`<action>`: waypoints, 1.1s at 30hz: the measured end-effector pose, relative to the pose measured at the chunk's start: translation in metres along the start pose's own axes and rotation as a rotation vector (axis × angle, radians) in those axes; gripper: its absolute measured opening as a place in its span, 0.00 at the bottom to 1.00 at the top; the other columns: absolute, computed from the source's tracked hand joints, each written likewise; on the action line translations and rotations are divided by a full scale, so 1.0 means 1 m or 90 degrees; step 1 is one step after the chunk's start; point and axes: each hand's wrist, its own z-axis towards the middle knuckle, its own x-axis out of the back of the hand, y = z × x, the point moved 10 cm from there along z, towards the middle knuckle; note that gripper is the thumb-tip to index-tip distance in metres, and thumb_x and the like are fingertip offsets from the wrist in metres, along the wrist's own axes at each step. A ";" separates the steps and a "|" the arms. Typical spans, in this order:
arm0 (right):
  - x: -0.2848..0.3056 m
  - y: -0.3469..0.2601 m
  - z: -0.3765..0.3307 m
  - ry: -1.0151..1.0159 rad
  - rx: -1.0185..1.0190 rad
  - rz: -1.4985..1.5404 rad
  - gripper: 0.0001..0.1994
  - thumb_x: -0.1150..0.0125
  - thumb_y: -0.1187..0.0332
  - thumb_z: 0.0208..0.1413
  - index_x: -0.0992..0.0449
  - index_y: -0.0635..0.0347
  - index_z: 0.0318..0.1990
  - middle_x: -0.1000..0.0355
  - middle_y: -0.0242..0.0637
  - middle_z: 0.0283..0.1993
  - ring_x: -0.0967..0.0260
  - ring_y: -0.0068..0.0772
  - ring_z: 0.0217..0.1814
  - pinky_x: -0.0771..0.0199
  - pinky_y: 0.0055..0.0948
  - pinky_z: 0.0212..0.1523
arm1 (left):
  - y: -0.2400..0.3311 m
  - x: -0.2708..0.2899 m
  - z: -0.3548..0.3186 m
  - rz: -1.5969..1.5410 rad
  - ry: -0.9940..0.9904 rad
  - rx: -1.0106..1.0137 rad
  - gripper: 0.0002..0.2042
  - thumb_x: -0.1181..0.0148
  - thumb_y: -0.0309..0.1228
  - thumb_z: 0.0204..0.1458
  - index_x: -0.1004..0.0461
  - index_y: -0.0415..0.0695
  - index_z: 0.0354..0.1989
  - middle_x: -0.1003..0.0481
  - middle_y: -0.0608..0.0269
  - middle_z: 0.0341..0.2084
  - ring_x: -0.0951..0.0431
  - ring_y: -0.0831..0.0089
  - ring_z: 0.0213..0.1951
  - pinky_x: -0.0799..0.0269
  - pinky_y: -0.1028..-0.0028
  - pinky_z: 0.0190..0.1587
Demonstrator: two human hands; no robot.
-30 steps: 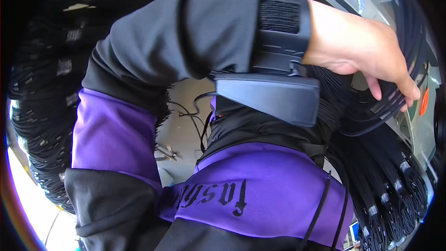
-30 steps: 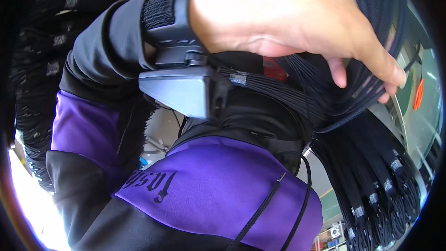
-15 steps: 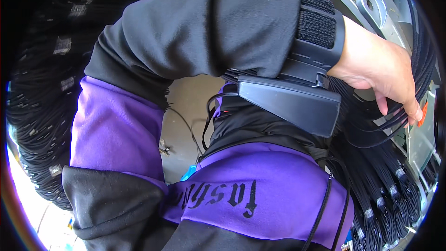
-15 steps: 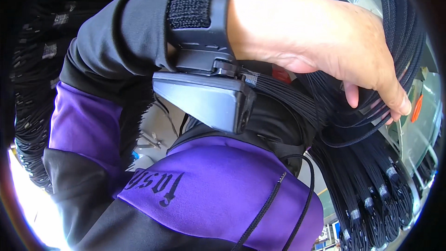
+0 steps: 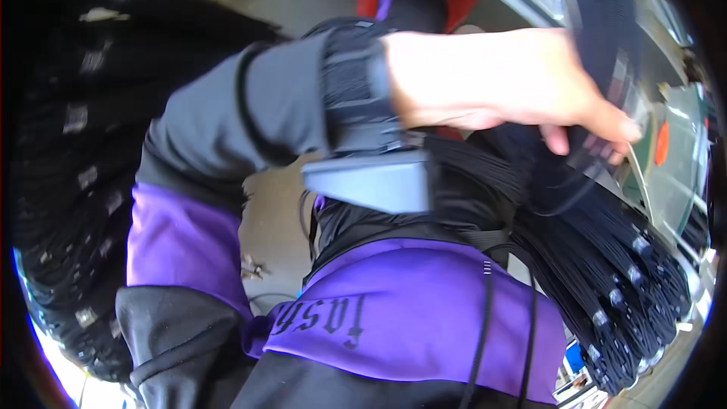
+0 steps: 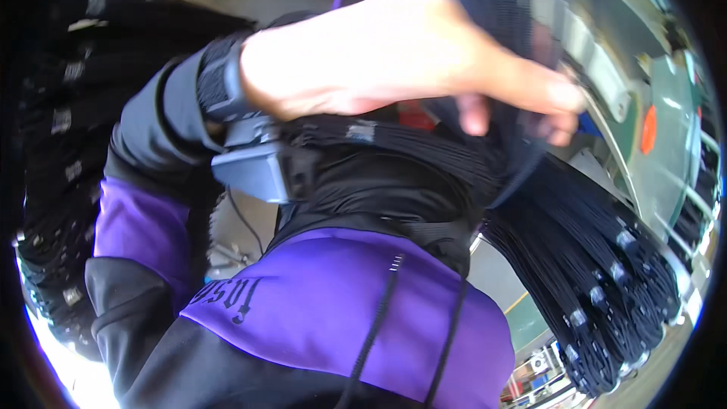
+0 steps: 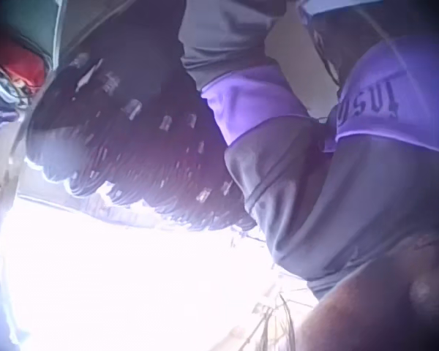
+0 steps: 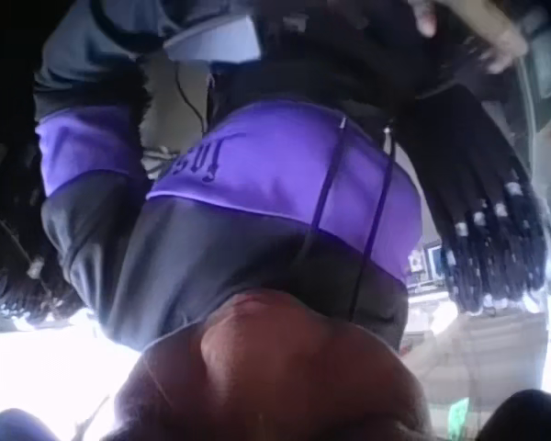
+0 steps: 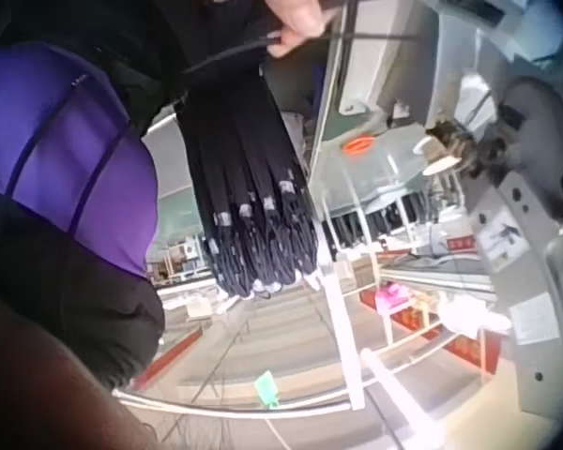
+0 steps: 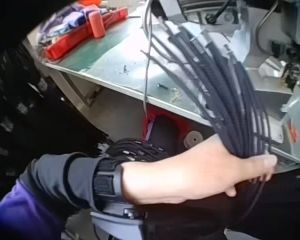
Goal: Bundling and securing groups of black cables using an industrial bundling machine at a workbench.
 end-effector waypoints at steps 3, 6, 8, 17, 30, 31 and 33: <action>-0.010 0.009 -0.007 0.071 0.011 0.061 0.19 0.47 0.54 0.48 0.29 0.58 0.42 0.32 0.39 0.45 0.37 0.36 0.49 0.39 0.35 0.50 | 0.001 0.002 -0.009 -0.044 0.053 0.011 0.12 0.45 0.41 0.47 0.25 0.45 0.28 0.26 0.70 0.26 0.30 0.83 0.27 0.38 0.84 0.23; -0.007 0.006 -0.010 0.125 0.030 0.111 0.19 0.47 0.55 0.48 0.29 0.58 0.42 0.32 0.39 0.45 0.37 0.36 0.49 0.39 0.35 0.50 | 0.005 -0.001 -0.013 -0.078 0.040 0.003 0.12 0.46 0.39 0.49 0.27 0.42 0.29 0.26 0.67 0.28 0.29 0.81 0.31 0.37 0.84 0.24; 0.005 -0.034 -0.014 0.151 0.054 0.142 0.18 0.47 0.55 0.48 0.29 0.58 0.42 0.32 0.39 0.45 0.37 0.36 0.49 0.39 0.35 0.50 | 0.004 0.004 -0.018 -0.106 0.085 0.057 0.12 0.45 0.38 0.48 0.28 0.41 0.31 0.26 0.63 0.29 0.28 0.80 0.33 0.36 0.83 0.25; -0.012 -0.048 0.022 0.246 0.164 0.278 0.18 0.47 0.55 0.48 0.29 0.58 0.41 0.32 0.39 0.45 0.37 0.35 0.49 0.39 0.35 0.49 | 0.010 -0.010 -0.003 -0.084 0.076 0.069 0.14 0.47 0.40 0.50 0.32 0.40 0.29 0.28 0.54 0.29 0.30 0.74 0.33 0.37 0.83 0.25; 0.127 -0.097 -0.168 1.025 0.211 0.084 0.10 0.53 0.69 0.52 0.27 0.65 0.32 0.35 0.33 0.20 0.39 0.23 0.21 0.37 0.23 0.26 | 0.018 -0.047 0.025 -0.058 0.016 0.016 0.13 0.48 0.38 0.51 0.29 0.38 0.31 0.27 0.57 0.32 0.29 0.75 0.35 0.36 0.81 0.26; 0.152 -0.121 -0.230 1.151 0.353 0.262 0.10 0.53 0.70 0.53 0.27 0.65 0.37 0.36 0.31 0.20 0.41 0.19 0.22 0.39 0.19 0.25 | 0.018 -0.049 0.030 -0.038 0.024 0.010 0.13 0.48 0.38 0.51 0.29 0.39 0.31 0.27 0.58 0.32 0.29 0.76 0.33 0.36 0.81 0.25; 0.181 -0.181 -0.308 1.249 0.550 0.296 0.11 0.56 0.70 0.55 0.28 0.67 0.39 0.41 0.24 0.20 0.48 0.13 0.21 0.48 0.14 0.22 | 0.023 -0.052 0.035 -0.012 0.039 -0.006 0.13 0.48 0.38 0.51 0.28 0.39 0.31 0.27 0.59 0.31 0.29 0.78 0.32 0.36 0.82 0.25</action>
